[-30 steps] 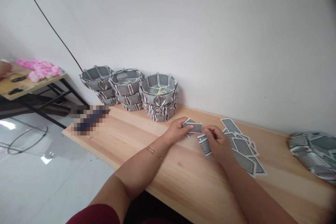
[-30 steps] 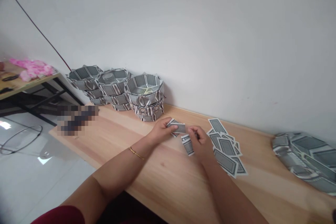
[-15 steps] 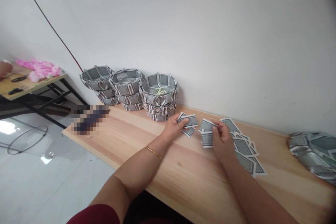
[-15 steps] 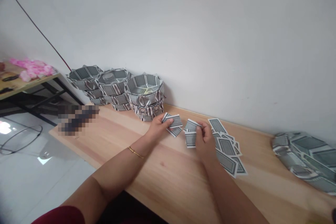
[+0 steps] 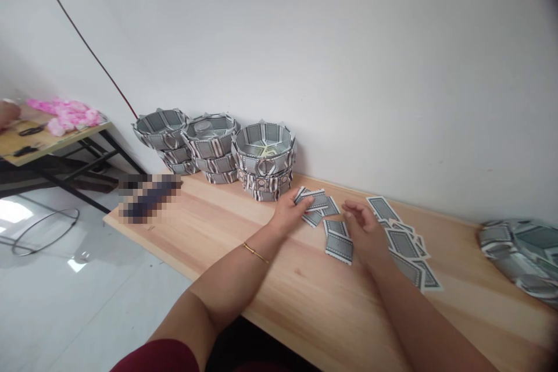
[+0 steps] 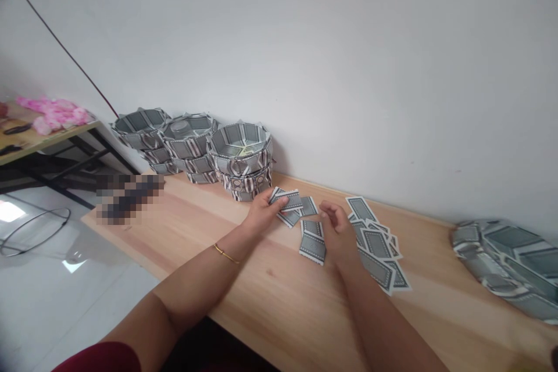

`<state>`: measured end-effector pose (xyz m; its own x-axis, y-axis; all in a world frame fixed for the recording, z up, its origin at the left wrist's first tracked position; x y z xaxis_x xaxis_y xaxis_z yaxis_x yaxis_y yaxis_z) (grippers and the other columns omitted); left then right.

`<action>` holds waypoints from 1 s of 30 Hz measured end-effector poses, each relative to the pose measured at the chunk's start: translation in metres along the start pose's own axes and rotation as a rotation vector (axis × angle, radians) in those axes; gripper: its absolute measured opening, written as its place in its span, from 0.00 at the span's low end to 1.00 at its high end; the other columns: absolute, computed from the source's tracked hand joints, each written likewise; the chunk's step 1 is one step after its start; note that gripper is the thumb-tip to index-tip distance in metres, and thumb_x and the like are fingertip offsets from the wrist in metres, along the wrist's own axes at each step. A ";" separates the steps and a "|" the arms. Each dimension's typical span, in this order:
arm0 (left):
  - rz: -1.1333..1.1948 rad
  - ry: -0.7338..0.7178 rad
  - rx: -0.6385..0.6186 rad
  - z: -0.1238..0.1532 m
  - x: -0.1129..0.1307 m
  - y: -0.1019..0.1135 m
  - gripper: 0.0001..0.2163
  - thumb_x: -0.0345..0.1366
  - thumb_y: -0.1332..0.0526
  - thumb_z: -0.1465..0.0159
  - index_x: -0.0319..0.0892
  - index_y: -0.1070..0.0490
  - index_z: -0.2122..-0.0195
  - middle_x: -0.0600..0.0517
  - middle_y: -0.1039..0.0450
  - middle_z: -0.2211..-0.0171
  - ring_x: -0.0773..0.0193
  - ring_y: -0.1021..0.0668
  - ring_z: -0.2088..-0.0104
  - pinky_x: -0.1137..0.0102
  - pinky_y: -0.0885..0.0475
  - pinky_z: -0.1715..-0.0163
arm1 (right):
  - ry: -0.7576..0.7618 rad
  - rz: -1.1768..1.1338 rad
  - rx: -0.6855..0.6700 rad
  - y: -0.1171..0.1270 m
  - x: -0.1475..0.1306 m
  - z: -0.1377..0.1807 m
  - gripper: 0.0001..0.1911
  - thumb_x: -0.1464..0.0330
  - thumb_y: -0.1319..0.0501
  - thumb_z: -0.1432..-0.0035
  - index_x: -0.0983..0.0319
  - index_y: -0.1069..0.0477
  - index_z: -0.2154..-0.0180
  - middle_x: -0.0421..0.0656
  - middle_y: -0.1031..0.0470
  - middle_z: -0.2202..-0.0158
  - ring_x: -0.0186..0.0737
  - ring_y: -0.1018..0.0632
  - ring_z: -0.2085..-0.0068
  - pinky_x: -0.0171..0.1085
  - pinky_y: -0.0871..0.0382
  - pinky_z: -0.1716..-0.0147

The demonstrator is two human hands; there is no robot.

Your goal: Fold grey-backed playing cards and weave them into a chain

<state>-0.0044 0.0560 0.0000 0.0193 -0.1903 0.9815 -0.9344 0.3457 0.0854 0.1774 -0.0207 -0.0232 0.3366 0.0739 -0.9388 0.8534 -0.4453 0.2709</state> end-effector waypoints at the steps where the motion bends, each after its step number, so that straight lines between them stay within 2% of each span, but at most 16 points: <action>1: -0.005 -0.004 0.008 0.000 0.001 0.000 0.14 0.45 0.41 0.43 0.38 0.36 0.73 0.55 0.35 0.77 0.70 0.32 0.74 0.76 0.37 0.73 | 0.025 0.060 0.014 0.001 -0.003 0.001 0.16 0.59 0.45 0.44 0.60 0.34 0.56 0.49 0.27 0.55 0.46 0.26 0.54 0.46 0.32 0.57; 4: -0.013 -0.013 0.040 0.001 0.002 0.001 0.14 0.45 0.41 0.43 0.38 0.36 0.73 0.55 0.36 0.76 0.70 0.33 0.75 0.76 0.37 0.74 | 0.115 0.211 0.024 0.001 -0.011 0.006 0.14 0.60 0.47 0.42 0.60 0.33 0.57 0.47 0.25 0.61 0.43 0.24 0.60 0.43 0.32 0.59; 7: -0.017 -0.017 0.064 0.001 0.002 0.002 0.14 0.46 0.41 0.43 0.38 0.36 0.73 0.56 0.36 0.77 0.71 0.33 0.75 0.76 0.38 0.75 | 0.148 0.343 -0.083 -0.004 -0.009 0.009 0.14 0.62 0.50 0.39 0.58 0.35 0.55 0.43 0.24 0.67 0.42 0.23 0.66 0.41 0.32 0.64; 11: 0.008 -0.009 0.059 0.000 0.002 0.001 0.15 0.46 0.40 0.44 0.38 0.36 0.73 0.56 0.37 0.77 0.71 0.33 0.76 0.76 0.37 0.75 | 0.256 0.541 -0.210 -0.010 -0.002 0.009 0.15 0.64 0.53 0.38 0.59 0.35 0.53 0.45 0.23 0.64 0.45 0.24 0.62 0.42 0.33 0.61; 16: 0.087 0.040 0.008 0.001 0.000 -0.004 0.16 0.48 0.41 0.44 0.37 0.36 0.72 0.55 0.36 0.76 0.71 0.32 0.77 0.75 0.36 0.77 | 0.385 0.612 -0.256 -0.013 -0.007 0.008 0.16 0.67 0.54 0.38 0.63 0.36 0.51 0.49 0.24 0.58 0.47 0.27 0.56 0.44 0.37 0.57; 22: 0.042 0.006 0.026 0.002 -0.003 -0.004 0.15 0.46 0.42 0.43 0.37 0.34 0.71 0.55 0.35 0.76 0.70 0.32 0.75 0.75 0.36 0.75 | 0.494 0.731 -0.399 -0.022 -0.024 0.019 0.18 0.70 0.52 0.39 0.58 0.35 0.48 0.47 0.25 0.55 0.49 0.30 0.52 0.48 0.42 0.56; 24: 0.008 -0.010 0.024 0.002 -0.004 -0.003 0.14 0.46 0.42 0.42 0.37 0.34 0.72 0.55 0.35 0.76 0.70 0.33 0.75 0.75 0.37 0.73 | 0.482 0.719 -0.350 -0.020 -0.025 0.017 0.18 0.69 0.53 0.38 0.58 0.35 0.49 0.47 0.25 0.55 0.49 0.30 0.52 0.48 0.42 0.55; 26: -0.016 -0.018 0.018 0.002 -0.004 -0.003 0.14 0.46 0.42 0.42 0.37 0.34 0.72 0.55 0.35 0.76 0.70 0.33 0.74 0.75 0.37 0.73 | 0.457 0.672 -0.241 -0.015 -0.024 0.013 0.16 0.66 0.52 0.38 0.59 0.33 0.51 0.47 0.25 0.56 0.48 0.29 0.53 0.47 0.41 0.55; 28: -0.018 -0.019 0.014 0.002 -0.004 -0.003 0.15 0.46 0.42 0.42 0.37 0.34 0.72 0.55 0.36 0.76 0.70 0.33 0.74 0.75 0.38 0.73 | 0.439 0.638 -0.163 -0.010 -0.023 0.010 0.15 0.62 0.49 0.39 0.59 0.32 0.54 0.47 0.24 0.59 0.48 0.27 0.55 0.47 0.40 0.54; 30: -0.013 -0.020 0.014 0.002 -0.003 -0.004 0.14 0.46 0.42 0.43 0.37 0.34 0.72 0.55 0.36 0.76 0.70 0.34 0.74 0.75 0.38 0.73 | 0.432 0.656 -0.200 -0.009 -0.022 0.011 0.18 0.57 0.43 0.45 0.59 0.32 0.55 0.47 0.25 0.59 0.49 0.28 0.55 0.47 0.40 0.55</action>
<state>-0.0018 0.0534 -0.0033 0.0248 -0.2129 0.9768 -0.9390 0.3303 0.0959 0.1581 -0.0278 -0.0068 0.8825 0.2093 -0.4211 0.4698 -0.3525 0.8094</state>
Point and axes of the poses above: each hand's wrist, its own z-axis away from the middle knuckle, its own y-axis out of the back of the hand, x = y × z, the point moved 3 cm from there along -z, towards the middle knuckle
